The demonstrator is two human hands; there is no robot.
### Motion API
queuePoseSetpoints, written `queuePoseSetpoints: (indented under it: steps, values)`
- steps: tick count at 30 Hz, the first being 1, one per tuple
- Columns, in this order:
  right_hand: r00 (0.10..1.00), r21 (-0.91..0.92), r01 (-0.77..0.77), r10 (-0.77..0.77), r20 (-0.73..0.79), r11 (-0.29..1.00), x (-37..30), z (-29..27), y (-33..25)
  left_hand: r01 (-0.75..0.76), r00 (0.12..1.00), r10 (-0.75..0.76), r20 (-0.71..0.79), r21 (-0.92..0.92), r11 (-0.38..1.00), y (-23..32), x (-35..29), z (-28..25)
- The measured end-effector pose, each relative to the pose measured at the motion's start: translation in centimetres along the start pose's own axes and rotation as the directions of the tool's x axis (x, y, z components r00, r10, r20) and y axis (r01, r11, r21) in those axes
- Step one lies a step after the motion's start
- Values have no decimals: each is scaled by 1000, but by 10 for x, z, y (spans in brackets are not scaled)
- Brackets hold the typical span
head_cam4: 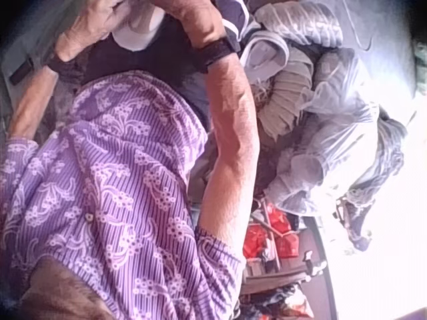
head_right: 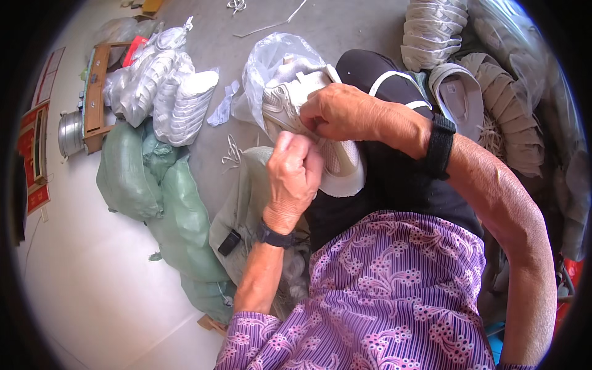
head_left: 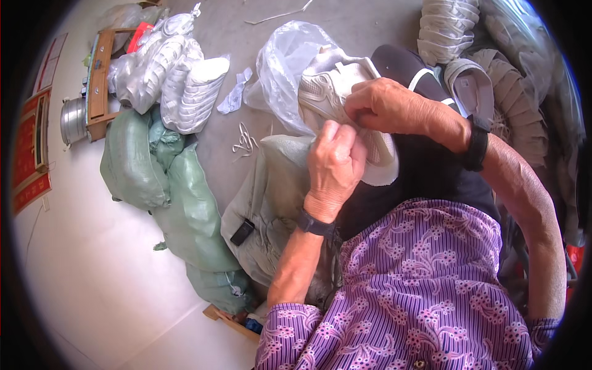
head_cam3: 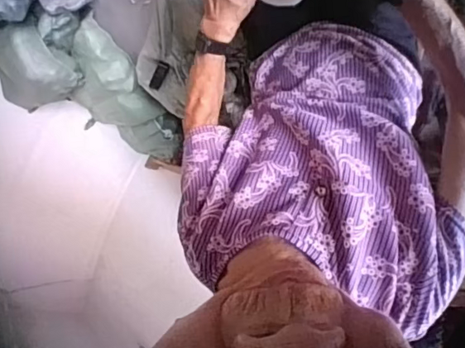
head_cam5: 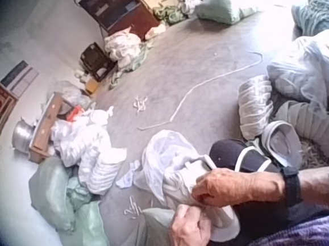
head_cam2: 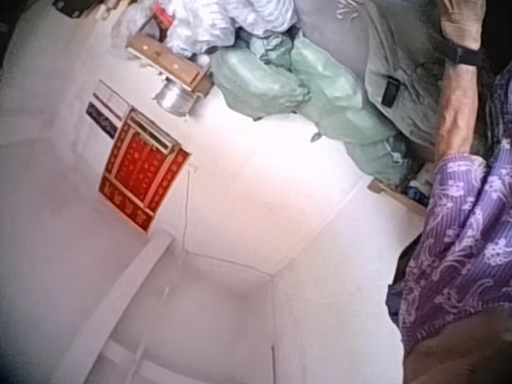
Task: Lacing a white athletic shoe by hand.
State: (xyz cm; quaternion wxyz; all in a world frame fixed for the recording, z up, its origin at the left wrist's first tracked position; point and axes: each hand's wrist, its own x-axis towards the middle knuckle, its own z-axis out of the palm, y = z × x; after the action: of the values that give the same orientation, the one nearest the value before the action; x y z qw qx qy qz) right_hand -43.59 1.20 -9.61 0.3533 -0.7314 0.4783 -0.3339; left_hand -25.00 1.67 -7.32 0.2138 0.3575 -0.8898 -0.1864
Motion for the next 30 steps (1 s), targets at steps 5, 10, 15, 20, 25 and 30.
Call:
queuePoseSetpoints:
  steps: [5, 10, 15, 20, 25, 30]
  values:
    - [998, 1, 52, -52, -29, 999, 2, 4, 4, -210, 966, 221, -134, 94, 973, -6, 38, -18]
    - [993, -19, 118, -118, -25, 993, 6, 4, 1, -164, 925, 81, 371, 197, 967, -2, 55, -41]
    - [986, -281, 152, -126, 108, 947, 4, 4, -8, -107, 902, 24, 431, 169, 980, -2, 47, -46]
    - [987, -216, 140, -120, 103, 966, 1, 0, -7, -59, 918, -14, 396, 171, 983, 6, 41, -44]
    - [990, -159, 80, -60, 126, 984, 1, -6, -8, -37, 912, -47, 407, 196, 980, 11, 38, -45]
    - [981, -194, 28, 10, 193, 981, 6, -4, -10, -11, 922, -38, 385, 124, 992, 7, 35, -37]
